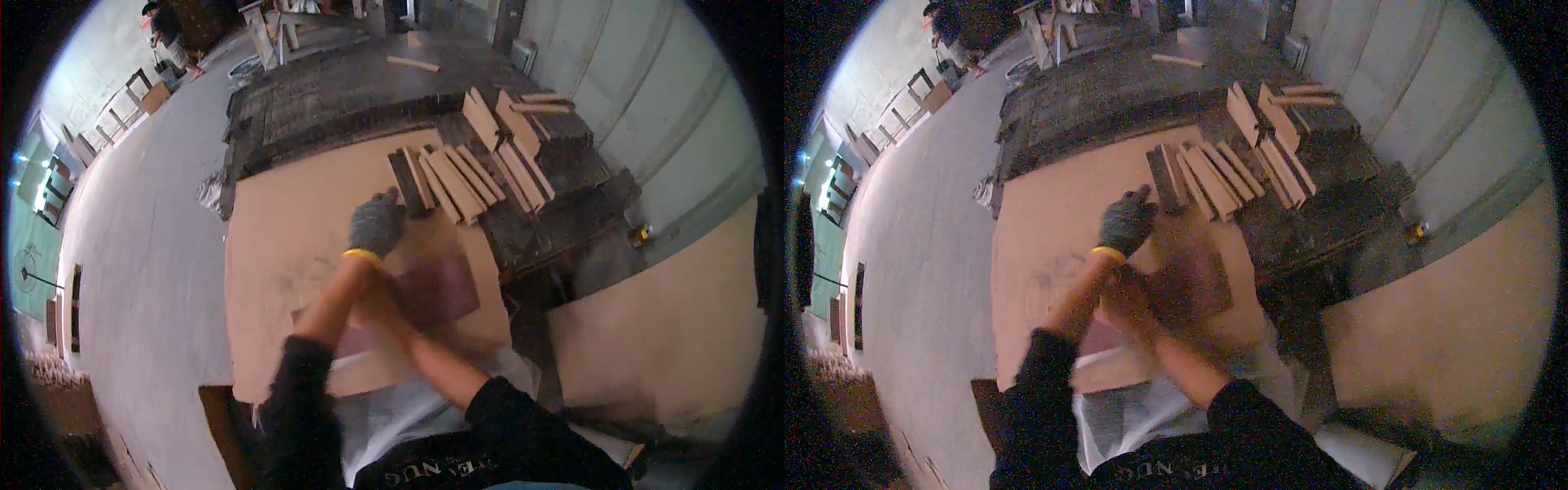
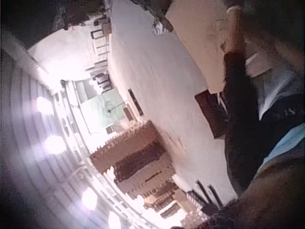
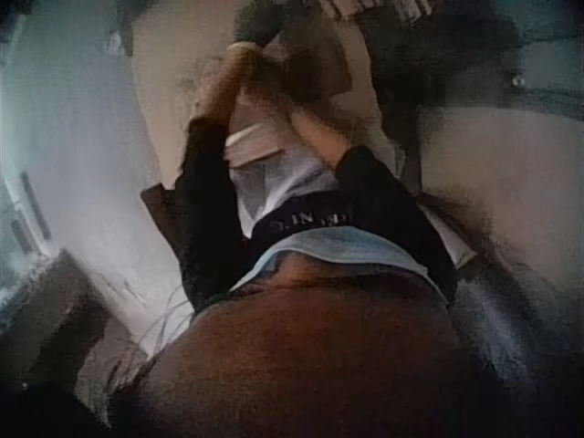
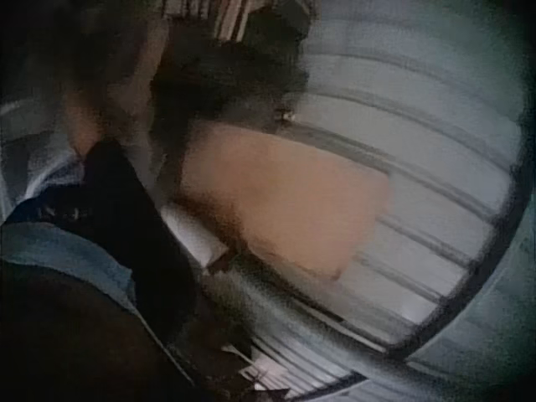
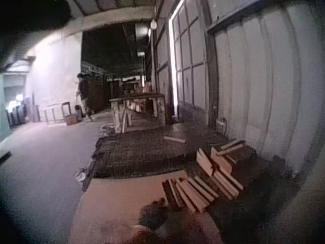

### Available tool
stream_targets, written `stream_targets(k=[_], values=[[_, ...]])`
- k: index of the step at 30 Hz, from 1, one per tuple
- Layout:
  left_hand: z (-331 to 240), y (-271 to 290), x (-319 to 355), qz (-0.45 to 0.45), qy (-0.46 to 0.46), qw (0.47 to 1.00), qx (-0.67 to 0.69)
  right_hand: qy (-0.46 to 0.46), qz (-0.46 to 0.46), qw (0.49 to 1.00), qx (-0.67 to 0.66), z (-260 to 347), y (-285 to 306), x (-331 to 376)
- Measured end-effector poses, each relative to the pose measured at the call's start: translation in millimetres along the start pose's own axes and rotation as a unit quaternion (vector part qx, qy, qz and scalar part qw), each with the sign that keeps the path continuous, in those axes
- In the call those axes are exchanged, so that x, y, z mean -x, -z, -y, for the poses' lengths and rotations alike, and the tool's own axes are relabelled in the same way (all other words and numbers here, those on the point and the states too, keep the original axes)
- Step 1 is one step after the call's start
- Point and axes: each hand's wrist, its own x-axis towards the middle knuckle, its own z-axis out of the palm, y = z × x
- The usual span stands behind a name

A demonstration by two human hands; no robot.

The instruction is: The person sands small wooden strips by hand against a piece of sandpaper laid on a workbench.

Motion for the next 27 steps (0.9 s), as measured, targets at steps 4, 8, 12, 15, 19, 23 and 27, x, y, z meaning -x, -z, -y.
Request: stream_targets(k=[4,8,12,15,19,23,27], values=[[-58,-44,-51,-0.031,0.106,0.992,-0.055,-0.051,-0.004,0.990,-0.133,-33,0,3],[20,-35,-31,-0.033,0.059,0.989,-0.129,-0.205,0.049,0.976,-0.057,41,34,1],[-9,-25,-58,0.048,0.070,0.995,-0.053,-0.110,0.009,0.984,-0.137,-22,8,-2],[-41,-65,-58,-0.072,0.044,0.995,-0.053,-0.152,-0.012,0.880,-0.450,-43,-27,11],[-7,-38,-59,-0.032,0.052,0.993,-0.104,-0.016,0.023,0.996,-0.084,-41,-3,13],[12,-22,-67,0.037,0.105,0.991,-0.078,0.073,0.025,0.996,0.032,-2,13,-10],[-89,-39,-99,-0.023,0.070,0.997,0.035,0.144,0.021,0.988,0.053,-82,-16,10]])
